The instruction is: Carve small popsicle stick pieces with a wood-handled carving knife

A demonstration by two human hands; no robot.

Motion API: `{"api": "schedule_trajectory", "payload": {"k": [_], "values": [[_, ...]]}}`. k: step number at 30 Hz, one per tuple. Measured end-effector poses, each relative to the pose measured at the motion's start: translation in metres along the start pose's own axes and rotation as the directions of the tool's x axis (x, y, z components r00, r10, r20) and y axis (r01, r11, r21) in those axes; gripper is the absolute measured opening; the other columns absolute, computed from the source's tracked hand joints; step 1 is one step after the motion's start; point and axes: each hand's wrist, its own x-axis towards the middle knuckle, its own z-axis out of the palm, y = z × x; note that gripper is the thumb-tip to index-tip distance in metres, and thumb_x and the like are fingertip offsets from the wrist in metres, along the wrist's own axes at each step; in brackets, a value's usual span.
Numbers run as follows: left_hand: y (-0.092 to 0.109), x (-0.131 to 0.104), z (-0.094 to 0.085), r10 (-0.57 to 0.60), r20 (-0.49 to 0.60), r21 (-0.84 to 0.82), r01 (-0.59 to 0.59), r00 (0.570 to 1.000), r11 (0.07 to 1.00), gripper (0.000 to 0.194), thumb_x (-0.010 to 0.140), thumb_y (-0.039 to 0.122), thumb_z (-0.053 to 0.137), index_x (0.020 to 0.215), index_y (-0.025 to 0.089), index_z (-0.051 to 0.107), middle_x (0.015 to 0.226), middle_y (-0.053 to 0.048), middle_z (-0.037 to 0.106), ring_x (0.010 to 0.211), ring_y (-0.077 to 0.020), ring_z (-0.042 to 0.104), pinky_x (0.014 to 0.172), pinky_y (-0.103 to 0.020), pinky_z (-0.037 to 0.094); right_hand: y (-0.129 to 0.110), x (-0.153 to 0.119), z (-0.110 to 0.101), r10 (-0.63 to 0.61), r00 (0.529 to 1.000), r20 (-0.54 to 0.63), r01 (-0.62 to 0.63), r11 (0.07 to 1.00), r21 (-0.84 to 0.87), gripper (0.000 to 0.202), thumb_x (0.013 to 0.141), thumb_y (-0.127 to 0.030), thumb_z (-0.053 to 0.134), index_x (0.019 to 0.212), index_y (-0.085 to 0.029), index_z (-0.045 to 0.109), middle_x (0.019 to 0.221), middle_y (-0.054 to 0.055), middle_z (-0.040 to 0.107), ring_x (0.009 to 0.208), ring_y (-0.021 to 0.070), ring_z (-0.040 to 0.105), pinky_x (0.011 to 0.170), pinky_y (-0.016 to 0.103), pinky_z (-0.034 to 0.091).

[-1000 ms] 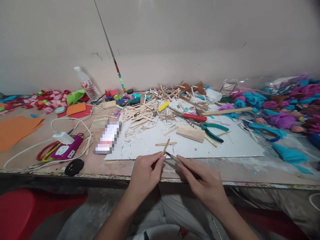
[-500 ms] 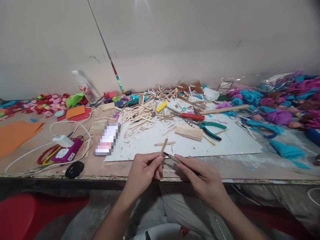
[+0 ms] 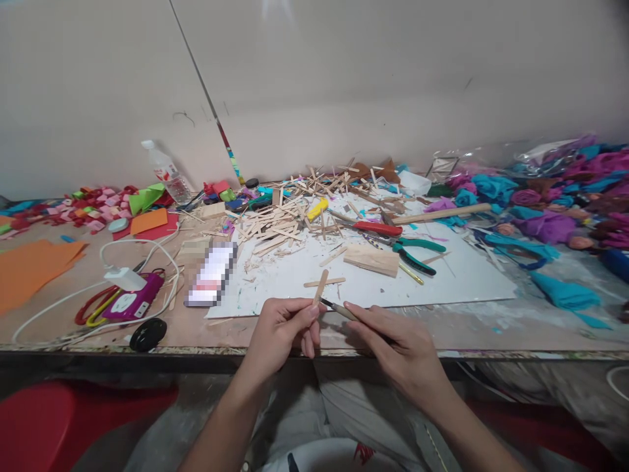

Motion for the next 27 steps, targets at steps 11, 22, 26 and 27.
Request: {"api": "schedule_trajectory", "payload": {"k": [11,22,26,27], "values": [[0.001,-0.004,0.016,0.078,-0.152,0.159,-0.053,0.985,0.986,0.046,0.125,0.054,0.091,0.156,0.021,0.083,0.156,-0.013,0.084,0.132,-0.0333,0.087,0.113,-0.054,0.079,0.003,-0.005,0.003,0.004,1.0,-0.014,-0.005,0.999,-0.041,0.027,0.131,-0.046,0.079,0.142,-0.022,0.087,0.112,0.003,0.089,0.085,0.0157,0.084,0.082,0.034,0.077],[0.001,-0.004,0.019,0.12,-0.179,0.256,-0.071,0.976,0.964,0.045,0.125,0.054,0.09,0.155,0.021,0.084,0.157,-0.012,0.085,0.133,-0.0342,0.087,0.114,-0.054,0.079,0.005,-0.007,0.008,-0.04,0.999,-0.031,0.038,0.997,-0.074,0.025,0.13,-0.043,0.081,0.143,-0.022,0.086,0.111,0.002,0.087,0.083,0.0147,0.081,0.079,0.032,0.075],[0.002,-0.004,0.02,0.12,-0.169,0.274,-0.07,0.978,0.959,0.046,0.125,0.054,0.09,0.156,0.021,0.084,0.158,-0.012,0.084,0.135,-0.0352,0.086,0.116,-0.056,0.079,0.005,-0.006,0.008,-0.06,0.998,-0.032,0.058,0.996,-0.075,0.023,0.129,-0.04,0.082,0.144,-0.022,0.086,0.114,0.003,0.088,0.086,0.0151,0.082,0.081,0.032,0.076],[0.002,-0.004,0.019,0.12,-0.164,0.276,-0.071,0.979,0.958,0.046,0.125,0.054,0.09,0.156,0.021,0.084,0.159,-0.012,0.084,0.136,-0.0355,0.086,0.117,-0.056,0.079,0.005,-0.006,0.008,-0.064,0.997,-0.03,0.062,0.995,-0.074,0.023,0.129,-0.04,0.082,0.144,-0.022,0.086,0.115,0.003,0.088,0.086,0.0153,0.083,0.081,0.032,0.077]]}}
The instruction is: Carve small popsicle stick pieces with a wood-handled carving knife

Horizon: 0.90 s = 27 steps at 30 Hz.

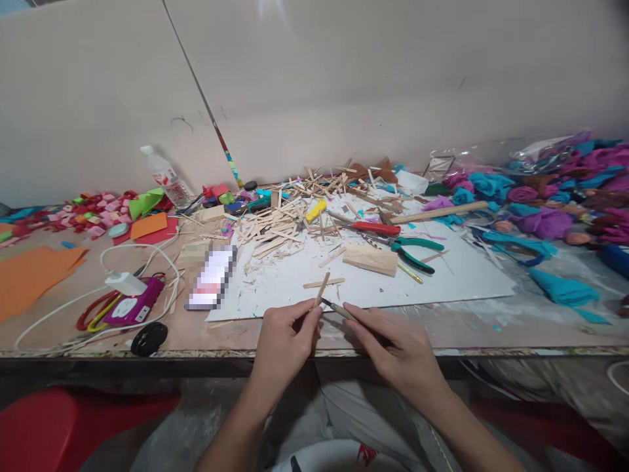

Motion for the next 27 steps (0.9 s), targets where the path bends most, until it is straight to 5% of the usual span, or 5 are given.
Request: {"api": "schedule_trajectory", "payload": {"k": [27], "values": [[-0.006,0.007,-0.017,-0.085,0.181,-0.215,0.123,0.98,0.969,0.049,0.125,0.054,0.091,0.16,0.021,0.081,0.159,-0.014,0.083,0.134,-0.0333,0.087,0.114,-0.056,0.079,-0.002,0.006,-0.005,0.001,1.0,0.023,-0.002,0.999,0.035,0.024,0.132,-0.04,0.078,0.142,-0.021,0.087,0.099,-0.002,0.084,0.075,0.0133,0.079,0.071,0.028,0.072]]}}
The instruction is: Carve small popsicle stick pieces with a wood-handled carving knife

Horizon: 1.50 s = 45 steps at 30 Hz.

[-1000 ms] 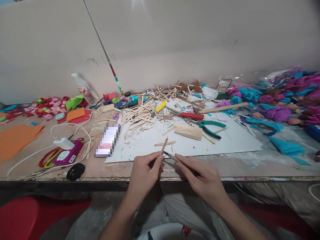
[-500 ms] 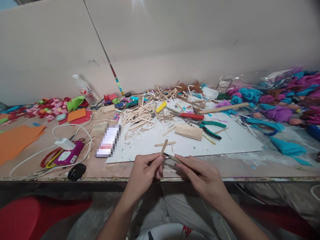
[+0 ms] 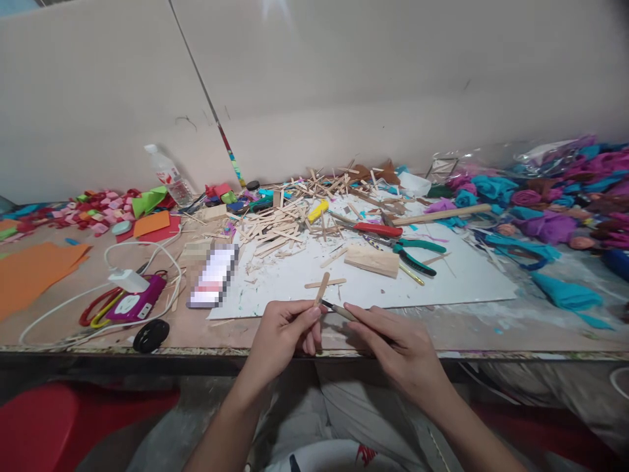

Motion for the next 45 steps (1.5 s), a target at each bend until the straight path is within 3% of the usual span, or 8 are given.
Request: {"api": "schedule_trajectory", "payload": {"k": [13,28,39,45], "values": [[-0.001,-0.005,0.019,0.068,-0.14,0.141,-0.048,0.988,0.989,0.046,0.125,0.054,0.091,0.156,0.021,0.084,0.16,-0.013,0.084,0.137,-0.0357,0.086,0.117,-0.056,0.078,-0.002,-0.001,-0.001,-0.02,0.999,-0.026,0.019,0.999,-0.039,0.021,0.13,-0.037,0.081,0.143,-0.021,0.087,0.11,0.001,0.088,0.081,0.0141,0.081,0.078,0.031,0.076],[0.003,-0.001,0.0,-0.008,-0.002,0.036,0.008,1.0,0.999,0.049,0.125,0.053,0.091,0.161,0.021,0.081,0.16,-0.014,0.083,0.135,-0.0338,0.087,0.115,-0.057,0.079,-0.005,0.002,-0.004,-0.014,1.0,-0.001,0.014,1.0,-0.009,0.025,0.133,-0.041,0.076,0.142,-0.021,0.088,0.095,-0.003,0.083,0.071,0.0126,0.077,0.07,0.027,0.071],[0.003,-0.006,0.015,0.046,-0.091,0.066,-0.041,0.995,0.997,0.046,0.125,0.055,0.09,0.156,0.021,0.083,0.158,-0.013,0.084,0.135,-0.0346,0.086,0.116,-0.056,0.079,-0.005,-0.001,-0.004,0.056,0.998,-0.007,-0.056,0.998,-0.008,0.03,0.132,-0.047,0.077,0.14,-0.021,0.088,0.105,0.001,0.089,0.079,0.0145,0.082,0.078,0.032,0.076],[0.003,-0.002,0.007,0.046,-0.02,0.029,-0.046,0.999,0.999,0.048,0.125,0.054,0.09,0.159,0.021,0.082,0.158,-0.014,0.084,0.133,-0.0333,0.087,0.114,-0.055,0.079,-0.005,0.002,-0.005,0.032,0.999,0.0,-0.032,0.999,-0.002,0.032,0.133,-0.048,0.075,0.141,-0.02,0.089,0.094,-0.002,0.084,0.073,0.0136,0.079,0.072,0.029,0.073]]}}
